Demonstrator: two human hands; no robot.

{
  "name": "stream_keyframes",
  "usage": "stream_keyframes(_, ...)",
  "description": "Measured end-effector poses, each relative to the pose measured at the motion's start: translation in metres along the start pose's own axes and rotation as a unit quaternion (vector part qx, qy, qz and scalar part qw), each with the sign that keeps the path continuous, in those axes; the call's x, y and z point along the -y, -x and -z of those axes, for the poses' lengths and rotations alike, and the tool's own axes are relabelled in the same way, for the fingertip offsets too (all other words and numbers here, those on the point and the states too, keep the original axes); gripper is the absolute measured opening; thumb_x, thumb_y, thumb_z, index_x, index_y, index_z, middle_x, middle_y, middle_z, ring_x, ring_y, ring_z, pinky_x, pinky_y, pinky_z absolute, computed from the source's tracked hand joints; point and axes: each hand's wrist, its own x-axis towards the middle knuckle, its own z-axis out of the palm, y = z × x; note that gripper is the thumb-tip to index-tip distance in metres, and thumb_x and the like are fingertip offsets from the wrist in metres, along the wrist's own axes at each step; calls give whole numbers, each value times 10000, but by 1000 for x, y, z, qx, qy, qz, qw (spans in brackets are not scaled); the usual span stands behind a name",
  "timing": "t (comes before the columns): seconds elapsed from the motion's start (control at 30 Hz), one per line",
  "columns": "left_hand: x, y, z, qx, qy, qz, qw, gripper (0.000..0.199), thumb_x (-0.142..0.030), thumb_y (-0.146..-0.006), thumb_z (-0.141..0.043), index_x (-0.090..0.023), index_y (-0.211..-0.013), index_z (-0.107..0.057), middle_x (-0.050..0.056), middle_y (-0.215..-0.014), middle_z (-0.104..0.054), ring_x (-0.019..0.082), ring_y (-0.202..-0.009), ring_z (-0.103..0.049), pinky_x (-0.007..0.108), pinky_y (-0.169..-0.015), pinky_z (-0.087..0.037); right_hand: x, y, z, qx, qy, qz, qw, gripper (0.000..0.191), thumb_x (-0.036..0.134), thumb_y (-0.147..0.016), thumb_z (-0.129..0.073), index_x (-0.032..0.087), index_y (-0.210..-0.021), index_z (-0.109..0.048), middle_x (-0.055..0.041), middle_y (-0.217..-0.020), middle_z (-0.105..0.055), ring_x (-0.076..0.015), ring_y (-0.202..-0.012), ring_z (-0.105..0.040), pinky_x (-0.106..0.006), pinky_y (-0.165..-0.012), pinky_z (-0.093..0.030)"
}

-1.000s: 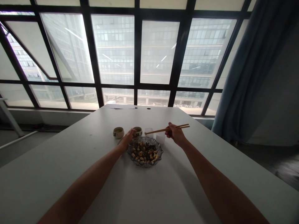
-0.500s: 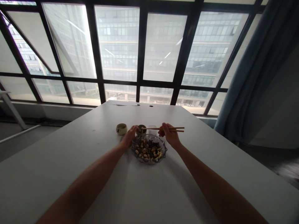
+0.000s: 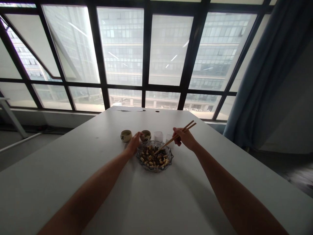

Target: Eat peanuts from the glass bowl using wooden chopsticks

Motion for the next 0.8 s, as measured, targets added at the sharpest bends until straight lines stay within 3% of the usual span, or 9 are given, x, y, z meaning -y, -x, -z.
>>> stream_keyframes(0.2,1,-2,0,12,6,4,1000,368,-282,-687,-763,-196,-1016,-622,99,-1060,-727,260,-978,-680,411,-923,-550,2,4,1,116,44,-37,992,557,681,-773,-658,159,-584,-618,-24,-398,-586,-100,-287,-480,-196,-305,-364)
stream_keyframes(0.3,-2,0,1,11,52,22,998,376,-378,-725,-747,-201,-1039,-641,97,-1031,-738,280,-962,-696,432,-890,-555,0,4,-8,123,46,-25,991,568,703,-765,-655,161,-605,-607,-21,-420,-600,-103,-310,-511,-195,-325,-391)
stream_keyframes(0.4,-8,3,7,13,87,43,995,412,-487,-833,-630,-193,-1119,-660,123,-1068,-744,314,-1049,-686,480,-964,-516,-2,4,-16,107,43,-12,993,589,730,-764,-642,161,-617,-603,-22,-437,-608,-101,-328,-526,-194,-339,-400)
stream_keyframes(0.5,-17,8,16,42,137,50,988,538,-581,-824,-619,-192,-1192,-672,152,-1344,-649,359,-1321,-536,504,-1138,-376,-4,4,-20,85,40,-4,996,600,747,-758,-636,164,-619,-600,-22,-445,-608,-103,-339,-533,-197,-347,-401)
stream_keyframes(0.6,-25,12,26,124,191,77,971,680,-592,-721,-732,-240,-1296,-647,106,-1605,-388,384,-1502,-283,511,-1223,-239,-6,3,-21,73,48,0,996,603,752,-760,-627,166,-620,-602,-26,-452,-612,-107,-343,-535,-205,-348,-398)
stream_keyframes(0.7,-31,16,35,199,205,105,952,827,-487,-616,-841,-296,-1382,-592,48,-1686,-191,395,-1541,-150,526,-1247,-167,-6,3,-20,63,61,6,996,601,749,-774,-612,168,-618,-605,-27,-451,-612,-111,-344,-536,-209,-347,-396)
stream_keyframes(0.8,-33,19,39,231,206,101,946,863,-355,-568,-869,-309,-1384,-591,30,-1695,-154,386,-1552,-98,521,-1258,-128,-5,2,-20,59,70,7,996,604,750,-776,-608,168,-615,-610,-28,-449,-611,-111,-342,-534,-209,-348,-397)
